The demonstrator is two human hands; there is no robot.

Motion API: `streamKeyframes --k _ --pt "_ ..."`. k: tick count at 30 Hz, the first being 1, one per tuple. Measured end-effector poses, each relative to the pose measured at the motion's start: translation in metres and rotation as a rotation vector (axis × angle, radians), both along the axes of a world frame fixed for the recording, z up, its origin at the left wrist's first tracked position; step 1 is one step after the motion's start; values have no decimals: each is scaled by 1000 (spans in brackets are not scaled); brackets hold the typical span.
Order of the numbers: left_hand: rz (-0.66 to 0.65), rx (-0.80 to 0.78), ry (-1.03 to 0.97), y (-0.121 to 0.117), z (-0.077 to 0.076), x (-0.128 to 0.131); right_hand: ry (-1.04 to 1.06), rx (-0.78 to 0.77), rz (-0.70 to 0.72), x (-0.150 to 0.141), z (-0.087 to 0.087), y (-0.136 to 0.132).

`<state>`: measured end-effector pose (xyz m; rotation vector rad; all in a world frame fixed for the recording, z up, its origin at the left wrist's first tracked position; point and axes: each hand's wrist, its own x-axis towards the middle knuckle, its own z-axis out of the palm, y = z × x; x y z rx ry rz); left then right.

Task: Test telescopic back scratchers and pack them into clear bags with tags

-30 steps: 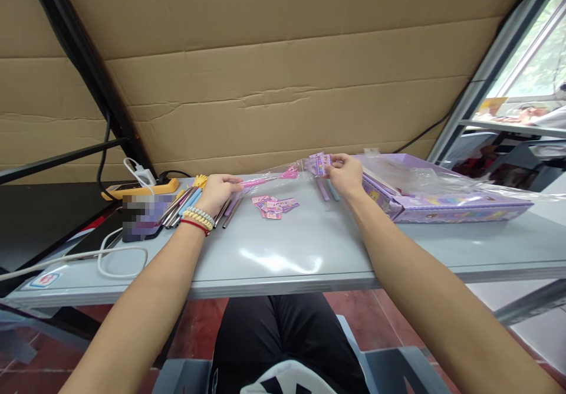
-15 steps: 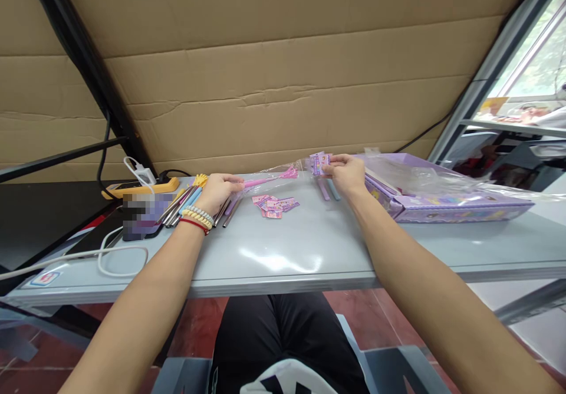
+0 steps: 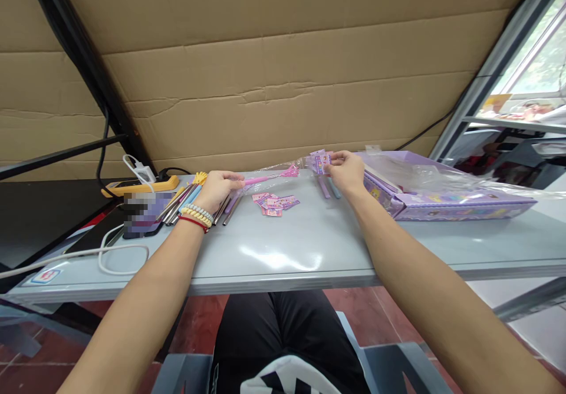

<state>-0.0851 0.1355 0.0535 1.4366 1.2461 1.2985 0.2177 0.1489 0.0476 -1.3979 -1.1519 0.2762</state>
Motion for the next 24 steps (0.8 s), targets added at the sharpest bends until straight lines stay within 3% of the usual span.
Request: streamKeyframes --k 5,10,17,24 --pt "8 24 20 1 -1 -1 115 -6 58 1 1 1" --pt "27 44 50 1 -1 -2 5 24 30 1 -2 1" --pt "2 37 41 -1 0 0 -243 31 -138 -4 2 -9" --pt "3 60 64 -3 2 1 -193 -12 -142 1 3 -6"
